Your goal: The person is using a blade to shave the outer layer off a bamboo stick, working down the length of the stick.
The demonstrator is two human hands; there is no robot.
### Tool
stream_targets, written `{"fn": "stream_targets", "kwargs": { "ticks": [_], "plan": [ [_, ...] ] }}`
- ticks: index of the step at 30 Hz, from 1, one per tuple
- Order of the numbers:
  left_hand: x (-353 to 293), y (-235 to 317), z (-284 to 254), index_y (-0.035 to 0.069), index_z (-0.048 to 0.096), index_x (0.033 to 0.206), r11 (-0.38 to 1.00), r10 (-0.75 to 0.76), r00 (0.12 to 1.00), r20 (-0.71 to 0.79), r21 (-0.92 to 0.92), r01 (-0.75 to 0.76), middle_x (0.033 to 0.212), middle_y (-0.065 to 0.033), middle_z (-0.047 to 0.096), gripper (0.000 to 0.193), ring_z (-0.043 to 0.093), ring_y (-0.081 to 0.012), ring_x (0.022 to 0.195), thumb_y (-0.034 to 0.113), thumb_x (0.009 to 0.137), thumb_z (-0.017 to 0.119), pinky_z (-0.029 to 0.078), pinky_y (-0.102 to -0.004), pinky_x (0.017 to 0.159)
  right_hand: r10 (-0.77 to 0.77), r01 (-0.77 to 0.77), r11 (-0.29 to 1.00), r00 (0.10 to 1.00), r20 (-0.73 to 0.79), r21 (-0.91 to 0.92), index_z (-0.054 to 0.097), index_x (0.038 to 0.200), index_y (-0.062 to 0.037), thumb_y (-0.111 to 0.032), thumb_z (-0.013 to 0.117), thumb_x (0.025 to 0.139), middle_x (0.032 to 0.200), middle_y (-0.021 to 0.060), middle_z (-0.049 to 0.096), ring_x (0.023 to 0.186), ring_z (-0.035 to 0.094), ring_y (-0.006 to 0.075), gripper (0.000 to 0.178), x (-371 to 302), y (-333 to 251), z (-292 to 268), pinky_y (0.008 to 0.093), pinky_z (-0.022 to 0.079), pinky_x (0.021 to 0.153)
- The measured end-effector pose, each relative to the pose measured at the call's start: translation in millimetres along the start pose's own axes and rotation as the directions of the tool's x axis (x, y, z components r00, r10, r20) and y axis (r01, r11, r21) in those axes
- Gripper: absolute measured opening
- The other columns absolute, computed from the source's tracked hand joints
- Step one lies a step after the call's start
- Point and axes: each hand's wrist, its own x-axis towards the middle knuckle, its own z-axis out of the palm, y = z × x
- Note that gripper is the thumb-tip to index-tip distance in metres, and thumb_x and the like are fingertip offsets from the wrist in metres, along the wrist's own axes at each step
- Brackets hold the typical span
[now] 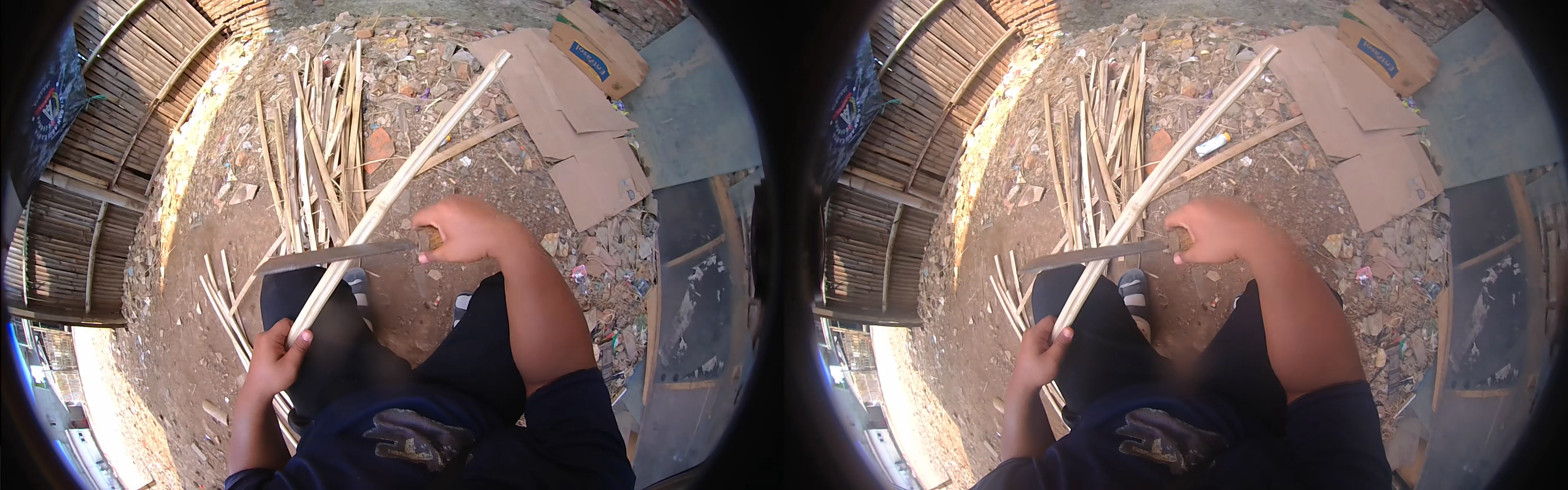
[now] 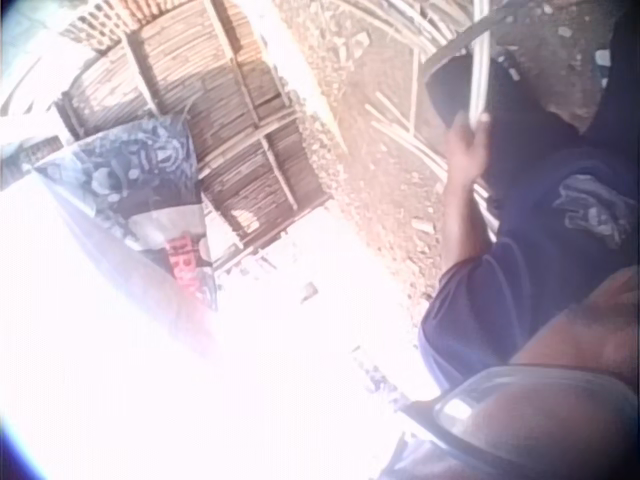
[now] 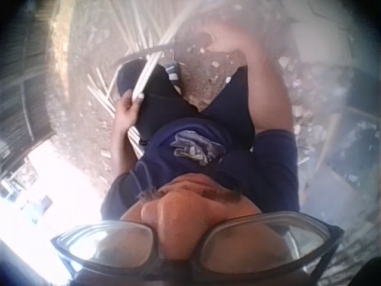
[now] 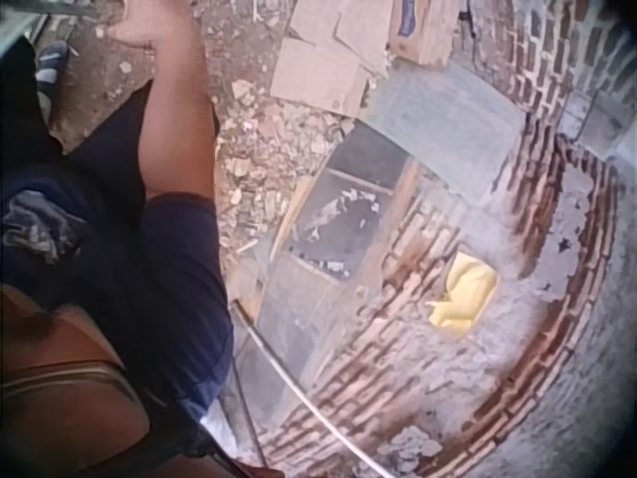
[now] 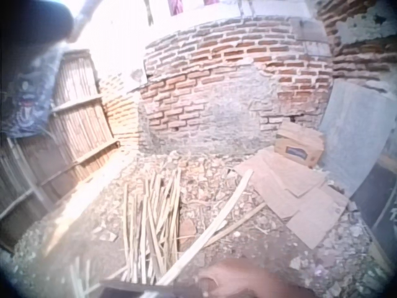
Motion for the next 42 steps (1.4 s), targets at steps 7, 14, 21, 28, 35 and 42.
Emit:
{"fn": "stream_targets", "kwargs": {
  "ticks": [7, 14, 21, 28, 35, 42],
  "plan": [
    [-2, 0, 3, 0.002, 0.051, 0.080, 1.000, 0.015, 0.999, -0.041, 0.021, -0.014, 0.062, 0.0005, 0.044, 0.042, 0.040, -0.0075, 0.063, 0.037, 0.101, 0.062, 0.036, -0.0303, 0.053, 0.305, -0.201, 0.937, 0.869, -0.389, 0.286, 0.068, 0.116, -0.0059, -0.032, 0.080, 0.080, 0.107, 0.0230, 0.069, 0.102, 0.067, 0.0378, 0.046, 8, 67, -8, 0.0446, 0.052, 0.085],
    [-1, 2, 3, 0.001, 0.050, 0.077, 0.996, 0.054, 0.998, -0.036, 0.074, -0.052, 0.055, -0.0034, 0.043, 0.043, 0.038, -0.0101, 0.055, 0.034, 0.099, 0.066, 0.035, -0.0328, 0.048, 0.085, -0.102, 0.986, 0.988, -0.126, -0.129, 0.070, 0.113, -0.0128, -0.023, 0.075, 0.080, 0.100, 0.0212, 0.070, 0.101, 0.067, 0.0375, 0.035, -3, -12, -4, 0.0496, 0.053, 0.087],
    [-4, 12, 8, 0.000, 0.050, 0.077, 0.986, 0.117, 0.987, -0.106, 0.132, -0.103, 0.054, -0.0106, 0.047, 0.043, 0.044, -0.0173, 0.050, 0.034, 0.099, 0.065, 0.038, -0.0365, 0.049, 0.274, -0.221, 0.945, 0.938, -0.214, 0.239, 0.066, 0.124, -0.0077, -0.030, 0.079, 0.080, 0.114, 0.0216, 0.068, 0.111, 0.065, 0.0367, 0.050, 10, 52, -15, 0.0437, 0.051, 0.094],
    [-4, 11, 3, 0.000, 0.050, 0.077, 0.976, 0.084, 0.994, -0.072, 0.207, -0.068, 0.054, -0.0147, 0.047, 0.043, 0.047, -0.0236, 0.048, 0.034, 0.098, 0.065, 0.039, -0.0389, 0.049, 0.212, -0.217, 0.973, 0.974, -0.077, -0.076, 0.064, 0.129, -0.0086, -0.027, 0.076, 0.081, 0.121, 0.0199, 0.067, 0.112, 0.065, 0.0364, 0.053, 9, -4, -12, 0.0457, 0.052, 0.094],
    [-4, 14, 13, 0.000, 0.050, 0.077, 0.969, 0.123, 0.984, -0.129, 0.228, -0.091, 0.055, -0.0165, 0.048, 0.042, 0.047, -0.0290, 0.048, 0.033, 0.098, 0.065, 0.039, -0.0393, 0.049, 0.296, -0.271, 0.954, 0.922, -0.251, 0.131, 0.065, 0.127, -0.0076, -0.026, 0.075, 0.082, 0.105, 0.0191, 0.072, 0.102, 0.069, 0.0349, 0.050, 11, 55, -6, 0.0453, 0.053, 0.090],
    [-2, 13, 3, 0.000, 0.051, 0.077, 0.983, 0.063, 0.995, -0.080, 0.175, -0.048, 0.054, -0.0129, 0.046, 0.041, 0.044, -0.0206, 0.049, 0.032, 0.098, 0.065, 0.038, -0.0376, 0.049, 0.246, -0.206, 0.969, 0.879, -0.408, 0.138, 0.067, 0.119, -0.0052, -0.028, 0.077, 0.082, 0.100, 0.0195, 0.072, 0.096, 0.068, 0.0382, 0.045, 11, 47, -1, 0.0464, 0.053, 0.085]
  ]
}}
